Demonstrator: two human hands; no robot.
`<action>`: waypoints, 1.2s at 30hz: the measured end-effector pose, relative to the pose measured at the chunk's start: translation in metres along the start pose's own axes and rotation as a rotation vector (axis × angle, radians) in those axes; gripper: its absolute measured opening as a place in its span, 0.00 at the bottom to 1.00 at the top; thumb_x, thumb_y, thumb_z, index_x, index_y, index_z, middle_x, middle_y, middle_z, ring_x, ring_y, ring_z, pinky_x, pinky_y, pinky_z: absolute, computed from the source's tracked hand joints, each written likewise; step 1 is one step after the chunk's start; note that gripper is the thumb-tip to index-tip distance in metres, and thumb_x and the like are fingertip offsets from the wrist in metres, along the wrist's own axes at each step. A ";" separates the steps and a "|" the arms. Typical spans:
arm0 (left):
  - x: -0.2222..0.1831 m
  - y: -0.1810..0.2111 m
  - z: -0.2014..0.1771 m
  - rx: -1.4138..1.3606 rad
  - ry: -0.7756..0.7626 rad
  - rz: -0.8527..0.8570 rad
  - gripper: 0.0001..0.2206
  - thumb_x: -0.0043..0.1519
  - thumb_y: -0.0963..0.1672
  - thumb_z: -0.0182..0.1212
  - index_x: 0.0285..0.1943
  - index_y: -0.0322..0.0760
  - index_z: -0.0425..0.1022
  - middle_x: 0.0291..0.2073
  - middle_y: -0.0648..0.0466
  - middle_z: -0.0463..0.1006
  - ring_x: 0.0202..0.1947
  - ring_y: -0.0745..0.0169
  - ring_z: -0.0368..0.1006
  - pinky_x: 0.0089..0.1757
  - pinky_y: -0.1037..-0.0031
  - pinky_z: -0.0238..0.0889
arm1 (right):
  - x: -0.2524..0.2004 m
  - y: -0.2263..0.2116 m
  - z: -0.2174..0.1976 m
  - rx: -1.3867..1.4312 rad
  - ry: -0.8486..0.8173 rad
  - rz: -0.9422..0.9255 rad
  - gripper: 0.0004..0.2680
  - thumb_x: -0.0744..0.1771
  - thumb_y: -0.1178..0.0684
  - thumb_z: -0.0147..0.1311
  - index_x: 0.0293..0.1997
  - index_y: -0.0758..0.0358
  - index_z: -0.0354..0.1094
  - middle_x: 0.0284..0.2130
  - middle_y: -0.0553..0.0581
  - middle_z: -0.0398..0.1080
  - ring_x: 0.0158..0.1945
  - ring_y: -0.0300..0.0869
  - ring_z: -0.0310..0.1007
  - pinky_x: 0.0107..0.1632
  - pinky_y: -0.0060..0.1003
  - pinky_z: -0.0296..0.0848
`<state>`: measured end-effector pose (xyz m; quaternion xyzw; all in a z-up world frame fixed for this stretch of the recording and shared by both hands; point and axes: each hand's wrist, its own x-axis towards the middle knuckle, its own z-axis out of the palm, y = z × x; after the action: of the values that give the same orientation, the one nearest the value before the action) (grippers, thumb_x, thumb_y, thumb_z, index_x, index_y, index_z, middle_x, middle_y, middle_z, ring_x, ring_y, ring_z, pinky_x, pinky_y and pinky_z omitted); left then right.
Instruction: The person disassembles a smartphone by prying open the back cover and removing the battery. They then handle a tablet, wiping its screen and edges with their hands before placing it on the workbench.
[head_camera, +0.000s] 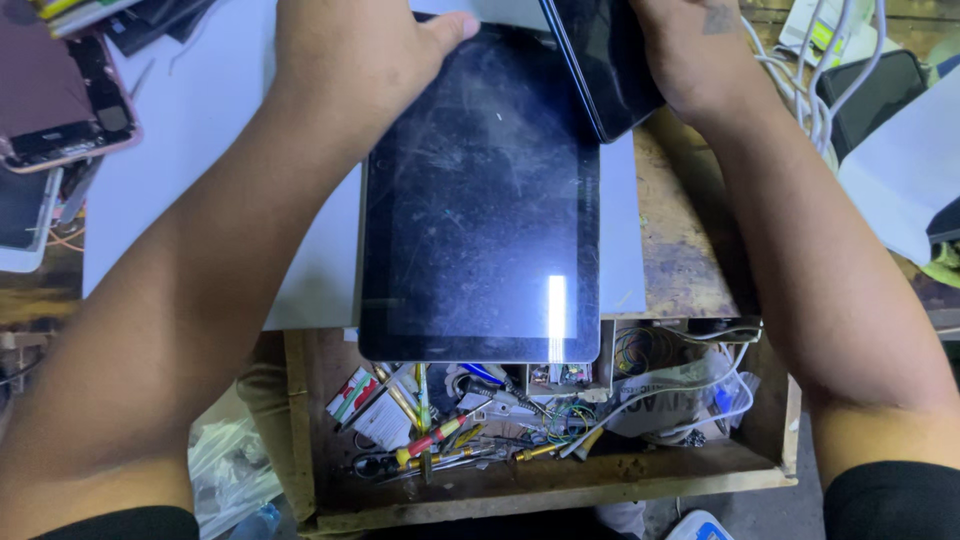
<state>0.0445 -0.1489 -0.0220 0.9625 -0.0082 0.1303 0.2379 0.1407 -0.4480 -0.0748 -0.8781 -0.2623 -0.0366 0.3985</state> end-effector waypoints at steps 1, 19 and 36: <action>0.002 0.001 0.001 0.029 -0.054 -0.052 0.23 0.61 0.56 0.70 0.43 0.31 0.79 0.25 0.47 0.80 0.25 0.54 0.78 0.33 0.65 0.72 | -0.001 -0.003 0.003 0.129 0.000 0.105 0.14 0.75 0.45 0.47 0.47 0.69 0.71 0.36 0.53 0.71 0.39 0.38 0.69 0.42 0.38 0.68; 0.006 -0.011 0.008 0.119 0.105 0.064 0.21 0.57 0.53 0.74 0.38 0.30 0.79 0.19 0.48 0.78 0.19 0.58 0.78 0.24 0.70 0.72 | -0.003 -0.042 0.001 0.978 -0.207 0.143 0.08 0.77 0.49 0.52 0.53 0.65 0.71 0.45 0.54 0.76 0.44 0.36 0.77 0.54 0.32 0.76; 0.021 0.012 0.001 -0.871 -0.297 -0.086 0.22 0.71 0.55 0.45 0.38 0.36 0.75 0.22 0.57 0.76 0.16 0.75 0.69 0.17 0.80 0.60 | -0.005 -0.060 0.009 1.040 -0.337 0.183 0.14 0.73 0.42 0.52 0.55 0.64 0.68 0.43 0.53 0.75 0.43 0.35 0.76 0.49 0.32 0.76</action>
<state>0.0642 -0.1593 -0.0121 0.7806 -0.0564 -0.0347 0.6215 0.1055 -0.4111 -0.0408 -0.5786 -0.2286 0.2734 0.7336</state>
